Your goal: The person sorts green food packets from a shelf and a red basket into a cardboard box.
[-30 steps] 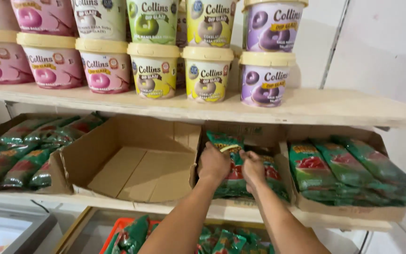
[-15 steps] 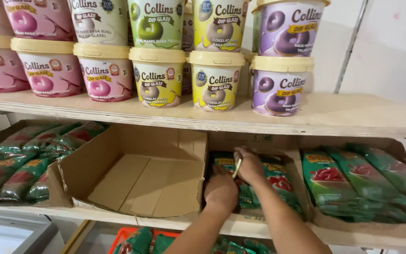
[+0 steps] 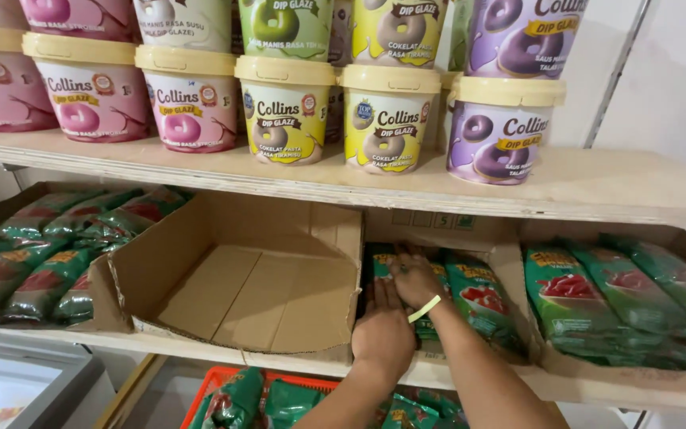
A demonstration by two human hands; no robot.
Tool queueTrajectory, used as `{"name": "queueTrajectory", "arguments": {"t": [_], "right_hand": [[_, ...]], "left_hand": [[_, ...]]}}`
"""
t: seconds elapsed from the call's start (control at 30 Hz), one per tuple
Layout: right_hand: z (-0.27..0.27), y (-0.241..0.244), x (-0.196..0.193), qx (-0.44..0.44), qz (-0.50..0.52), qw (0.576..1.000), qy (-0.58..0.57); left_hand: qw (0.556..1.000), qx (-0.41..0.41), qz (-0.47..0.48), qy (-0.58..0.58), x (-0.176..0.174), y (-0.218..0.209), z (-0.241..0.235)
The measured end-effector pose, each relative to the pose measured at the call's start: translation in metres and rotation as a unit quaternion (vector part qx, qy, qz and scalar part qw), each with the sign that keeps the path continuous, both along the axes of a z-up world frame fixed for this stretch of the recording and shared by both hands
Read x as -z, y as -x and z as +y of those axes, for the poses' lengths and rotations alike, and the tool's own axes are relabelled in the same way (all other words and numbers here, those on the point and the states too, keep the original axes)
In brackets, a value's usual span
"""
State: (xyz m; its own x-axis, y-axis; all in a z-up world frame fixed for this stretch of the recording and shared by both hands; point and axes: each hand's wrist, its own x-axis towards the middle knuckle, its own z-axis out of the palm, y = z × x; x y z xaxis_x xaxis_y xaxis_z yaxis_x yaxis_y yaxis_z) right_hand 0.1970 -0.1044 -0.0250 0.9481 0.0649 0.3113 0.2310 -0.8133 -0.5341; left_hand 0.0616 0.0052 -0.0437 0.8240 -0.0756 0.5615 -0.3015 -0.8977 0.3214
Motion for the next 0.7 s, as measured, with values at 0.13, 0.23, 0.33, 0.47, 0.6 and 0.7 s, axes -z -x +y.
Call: {"name": "queueTrajectory", "arguments": {"t": [0.13,0.23,0.33,0.47,0.6,0.7], "right_hand": [[-0.015,0.004,0.02,0.014,-0.184,0.983,-0.02],[0.005,0.072,0.001,0.041,-0.229,0.973,-0.017],[0.031,0.129,0.015,0.102,-0.337,0.936,-0.02],[0.082,0.194,0.071,0.061,-0.455,0.886,-0.069],[0.133,0.223,0.159,-0.013,-0.434,0.895,-0.098],[0.16,0.223,0.208,-0.053,-0.248,0.964,-0.079]], "left_hand": [[0.986,0.057,-0.155,0.03,0.003,0.039,0.018],[0.959,0.161,-0.212,0.103,0.017,0.07,0.043],[0.936,0.232,-0.195,0.178,0.063,0.08,0.069],[0.946,0.164,-0.102,0.262,0.149,0.078,0.107],[0.974,0.0,0.054,0.221,0.206,0.075,0.159],[0.979,-0.064,0.158,0.113,0.245,0.076,0.196]]}}
